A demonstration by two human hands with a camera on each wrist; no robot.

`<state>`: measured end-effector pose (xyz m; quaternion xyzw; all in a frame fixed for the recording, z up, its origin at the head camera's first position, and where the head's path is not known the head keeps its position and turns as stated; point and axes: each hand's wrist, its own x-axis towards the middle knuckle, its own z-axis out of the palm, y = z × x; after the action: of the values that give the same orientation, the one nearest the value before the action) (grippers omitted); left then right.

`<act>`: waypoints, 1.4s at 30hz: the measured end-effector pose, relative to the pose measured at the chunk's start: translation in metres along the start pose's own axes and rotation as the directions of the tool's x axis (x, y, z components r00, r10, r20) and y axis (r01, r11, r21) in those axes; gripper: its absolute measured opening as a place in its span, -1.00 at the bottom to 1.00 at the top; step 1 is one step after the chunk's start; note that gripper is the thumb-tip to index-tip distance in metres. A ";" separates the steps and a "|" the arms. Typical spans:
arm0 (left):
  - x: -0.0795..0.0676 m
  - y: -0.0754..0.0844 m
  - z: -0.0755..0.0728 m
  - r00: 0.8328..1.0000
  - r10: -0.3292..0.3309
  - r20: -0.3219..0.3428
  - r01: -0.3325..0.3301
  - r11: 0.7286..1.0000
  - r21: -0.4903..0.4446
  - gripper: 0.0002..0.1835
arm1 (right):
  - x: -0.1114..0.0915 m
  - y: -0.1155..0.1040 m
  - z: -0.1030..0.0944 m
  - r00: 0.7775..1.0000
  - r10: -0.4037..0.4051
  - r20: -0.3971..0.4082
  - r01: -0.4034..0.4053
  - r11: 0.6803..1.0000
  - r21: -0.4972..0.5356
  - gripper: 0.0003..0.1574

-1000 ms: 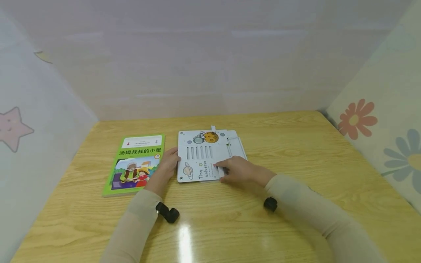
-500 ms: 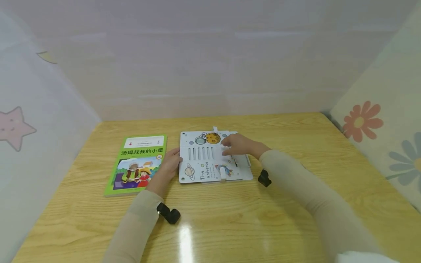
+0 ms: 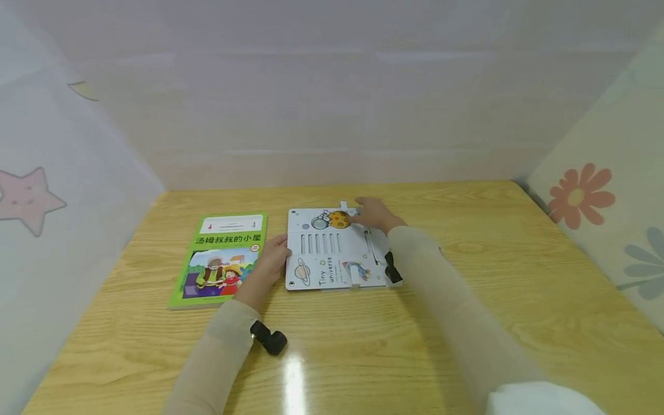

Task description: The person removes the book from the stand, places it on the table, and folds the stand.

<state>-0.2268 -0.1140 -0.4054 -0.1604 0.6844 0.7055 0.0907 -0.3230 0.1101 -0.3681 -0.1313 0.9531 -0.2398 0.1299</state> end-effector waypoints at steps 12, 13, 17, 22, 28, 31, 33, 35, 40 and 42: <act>0.000 -0.001 0.001 1.000 -0.004 0.007 0.004 1.000 -0.011 -0.40 | 0.009 -0.003 0.017 1.000 -0.007 0.012 0.006 0.991 0.137 -0.19; 0.001 -0.001 0.001 1.000 -0.004 0.006 0.004 1.000 -0.008 -0.40 | 0.008 -0.003 0.017 1.000 -0.014 0.013 0.013 0.991 0.136 -0.20; 0.000 0.000 0.001 1.000 0.003 0.004 -0.003 1.000 0.008 -0.40 | 0.006 -0.004 0.018 1.000 -0.027 0.014 0.025 0.993 0.118 -0.20; 0.000 0.001 0.003 1.000 -0.002 0.005 0.002 1.000 0.005 -0.40 | 0.004 -0.005 0.017 1.000 -0.030 0.003 0.029 0.996 0.083 -0.22; 0.000 0.002 0.003 1.000 -0.009 0.006 0.009 1.000 0.008 -0.39 | 0.002 -0.004 0.017 1.000 -0.024 -0.015 0.025 0.998 0.050 -0.24; 0.000 0.002 0.003 1.000 -0.007 0.010 0.007 1.000 0.013 -0.39 | 0.002 -0.004 0.018 1.000 -0.018 -0.024 0.019 0.999 0.026 -0.24; 0.001 0.002 0.002 1.000 -0.001 0.009 0.001 1.000 0.014 -0.39 | 0.002 -0.004 0.018 0.999 -0.017 -0.027 0.018 1.000 0.021 -0.24; 0.001 0.002 0.003 1.000 0.000 0.007 0.000 1.000 0.015 -0.38 | 0.002 -0.004 0.019 0.999 -0.019 -0.033 0.020 1.000 0.015 -0.25; 0.001 0.003 0.003 1.000 -0.005 0.004 0.005 1.000 0.025 -0.38 | 0.002 -0.004 0.021 0.999 -0.040 -0.037 0.040 0.999 -0.020 -0.25; 0.001 0.003 0.003 1.000 -0.010 0.003 0.010 0.999 0.033 -0.38 | 0.002 -0.005 0.020 0.999 -0.043 -0.033 0.042 0.998 -0.045 -0.25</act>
<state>-0.2292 -0.1111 -0.4031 -0.1612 0.6949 0.6940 0.0979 -0.3173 0.0964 -0.3832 -0.1502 0.9572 -0.2237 0.1057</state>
